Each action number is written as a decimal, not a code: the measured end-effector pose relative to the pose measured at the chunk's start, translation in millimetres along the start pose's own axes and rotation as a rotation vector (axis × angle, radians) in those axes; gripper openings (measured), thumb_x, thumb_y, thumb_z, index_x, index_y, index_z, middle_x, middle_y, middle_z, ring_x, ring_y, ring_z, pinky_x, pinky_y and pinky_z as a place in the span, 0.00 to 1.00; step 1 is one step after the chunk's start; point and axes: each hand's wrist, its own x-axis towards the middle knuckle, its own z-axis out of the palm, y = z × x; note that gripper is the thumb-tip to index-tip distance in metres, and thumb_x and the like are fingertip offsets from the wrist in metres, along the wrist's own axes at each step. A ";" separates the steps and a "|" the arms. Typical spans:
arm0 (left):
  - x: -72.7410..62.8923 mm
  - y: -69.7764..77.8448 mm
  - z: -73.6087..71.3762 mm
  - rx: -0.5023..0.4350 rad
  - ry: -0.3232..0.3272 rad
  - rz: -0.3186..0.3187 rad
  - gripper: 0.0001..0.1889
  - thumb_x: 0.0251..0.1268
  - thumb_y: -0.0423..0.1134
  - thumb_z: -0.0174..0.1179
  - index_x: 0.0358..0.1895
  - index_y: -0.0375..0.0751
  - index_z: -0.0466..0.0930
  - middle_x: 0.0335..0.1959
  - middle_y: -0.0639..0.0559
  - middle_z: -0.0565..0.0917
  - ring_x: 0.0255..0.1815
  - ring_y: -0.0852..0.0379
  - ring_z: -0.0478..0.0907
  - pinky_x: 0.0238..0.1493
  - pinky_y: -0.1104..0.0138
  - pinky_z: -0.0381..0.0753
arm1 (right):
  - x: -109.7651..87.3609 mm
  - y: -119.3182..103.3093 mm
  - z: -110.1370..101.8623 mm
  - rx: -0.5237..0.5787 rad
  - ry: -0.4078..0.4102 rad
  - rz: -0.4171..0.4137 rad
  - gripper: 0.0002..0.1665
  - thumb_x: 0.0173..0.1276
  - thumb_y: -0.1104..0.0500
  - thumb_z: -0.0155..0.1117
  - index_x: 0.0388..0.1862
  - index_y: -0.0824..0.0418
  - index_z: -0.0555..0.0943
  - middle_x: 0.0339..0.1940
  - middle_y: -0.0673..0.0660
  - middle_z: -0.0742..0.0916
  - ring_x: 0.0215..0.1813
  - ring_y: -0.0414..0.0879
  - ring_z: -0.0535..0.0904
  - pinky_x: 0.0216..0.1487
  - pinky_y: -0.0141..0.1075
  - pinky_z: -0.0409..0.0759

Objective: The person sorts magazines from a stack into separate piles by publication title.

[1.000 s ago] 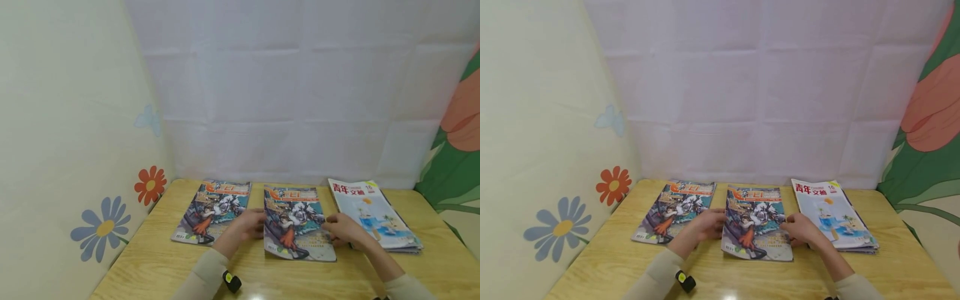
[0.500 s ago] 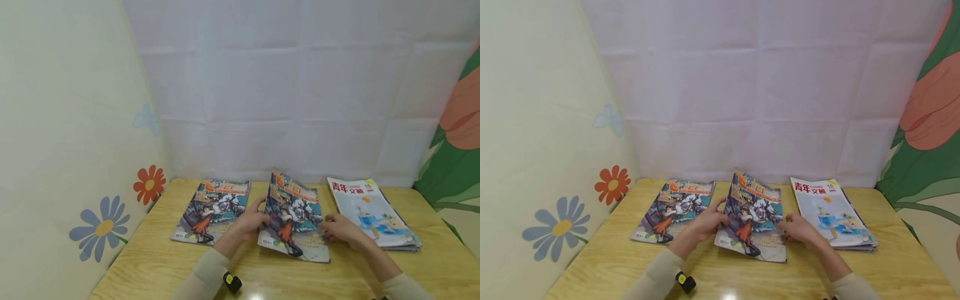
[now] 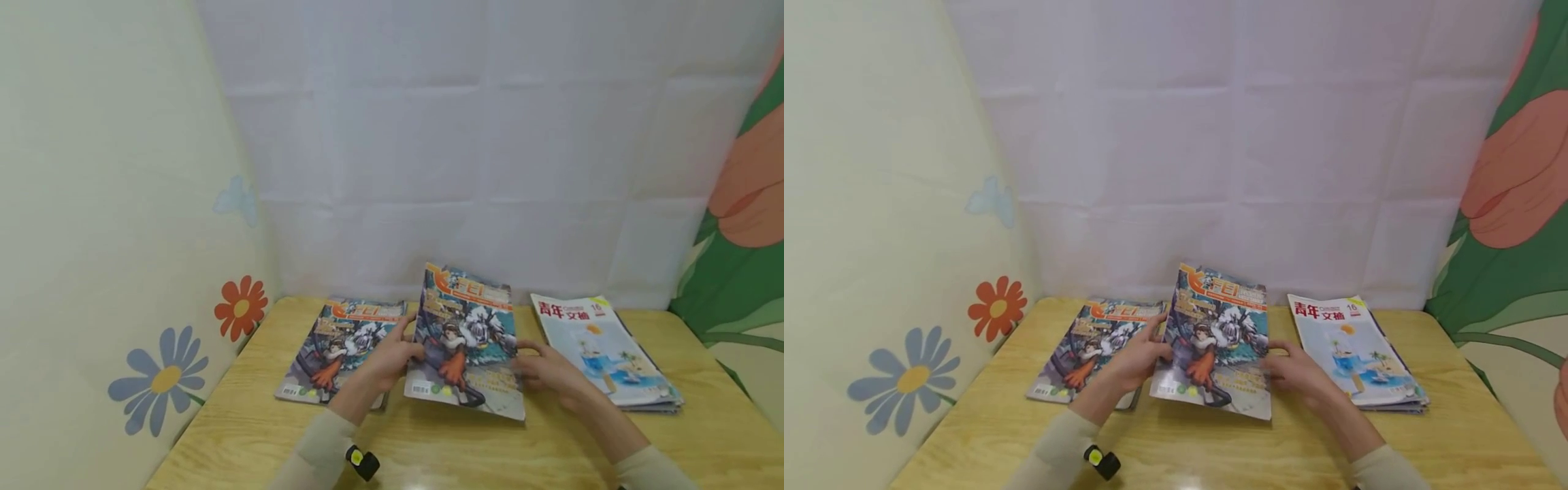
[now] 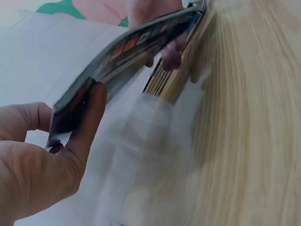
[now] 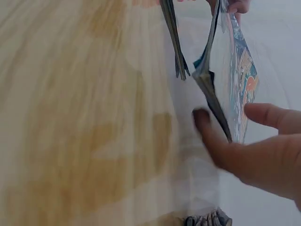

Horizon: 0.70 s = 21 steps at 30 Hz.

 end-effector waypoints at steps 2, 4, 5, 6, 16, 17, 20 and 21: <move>-2.0 -1.0 -6.8 -0.015 -0.005 0.009 0.52 0.50 0.20 0.55 0.82 0.48 0.48 0.56 0.36 0.80 0.43 0.49 0.82 0.43 0.58 0.82 | -0.3 0.4 2.6 0.111 -0.071 -0.011 0.40 0.75 0.63 0.60 0.78 0.66 0.53 0.49 0.62 0.84 0.47 0.50 0.83 0.45 0.42 0.83; -4.3 -1.5 -14.8 -0.022 -0.010 0.016 0.51 0.52 0.20 0.55 0.82 0.50 0.48 0.55 0.37 0.80 0.39 0.52 0.82 0.38 0.62 0.81 | -1.2 0.2 5.8 0.223 -0.156 -0.007 0.43 0.74 0.66 0.57 0.80 0.60 0.47 0.45 0.60 0.83 0.43 0.47 0.81 0.43 0.41 0.82; -5.3 -1.4 -19.0 -0.025 -0.016 0.020 0.51 0.53 0.20 0.55 0.82 0.51 0.48 0.53 0.38 0.81 0.35 0.55 0.81 0.35 0.65 0.80 | -1.7 -0.2 7.8 0.263 -0.190 -0.004 0.45 0.73 0.68 0.56 0.81 0.56 0.45 0.44 0.59 0.83 0.41 0.46 0.81 0.41 0.39 0.82; -6.1 -1.6 -23.7 -0.026 -0.018 0.024 0.50 0.54 0.20 0.55 0.82 0.52 0.48 0.52 0.39 0.81 0.30 0.58 0.78 0.31 0.67 0.78 | -2.2 -0.5 9.9 0.300 -0.225 -0.005 0.48 0.72 0.70 0.55 0.82 0.54 0.43 0.43 0.60 0.83 0.40 0.46 0.80 0.40 0.39 0.83; -15.7 2.2 -71.8 -0.005 0.069 0.000 0.51 0.57 0.21 0.54 0.84 0.55 0.47 0.67 0.29 0.61 0.19 0.64 0.63 0.22 0.73 0.69 | 4.0 -12.6 43.8 0.364 -0.351 -0.029 0.62 0.59 0.80 0.54 0.82 0.43 0.40 0.60 0.72 0.77 0.37 0.49 0.79 0.34 0.34 0.79; -16.8 3.0 -76.9 -0.009 0.070 0.002 0.51 0.57 0.20 0.54 0.84 0.55 0.47 0.65 0.29 0.63 0.21 0.64 0.66 0.24 0.72 0.71 | 5.3 -14.0 48.6 0.367 -0.358 -0.033 0.63 0.58 0.81 0.54 0.82 0.44 0.39 0.60 0.74 0.77 0.39 0.50 0.80 0.36 0.36 0.81; -19.8 6.0 -92.3 0.002 0.054 0.016 0.50 0.56 0.20 0.52 0.83 0.51 0.47 0.57 0.34 0.72 0.30 0.57 0.77 0.32 0.66 0.80 | 9.1 -17.6 64.5 0.406 -0.380 -0.038 0.62 0.58 0.82 0.52 0.82 0.45 0.38 0.60 0.76 0.76 0.47 0.60 0.83 0.47 0.47 0.85; -20.8 7.6 -97.4 0.014 0.044 0.023 0.49 0.57 0.20 0.51 0.84 0.50 0.46 0.54 0.36 0.75 0.34 0.54 0.80 0.34 0.64 0.83 | 10.8 -18.2 70.0 0.422 -0.386 -0.036 0.62 0.58 0.83 0.51 0.81 0.46 0.38 0.61 0.77 0.76 0.49 0.62 0.83 0.50 0.50 0.85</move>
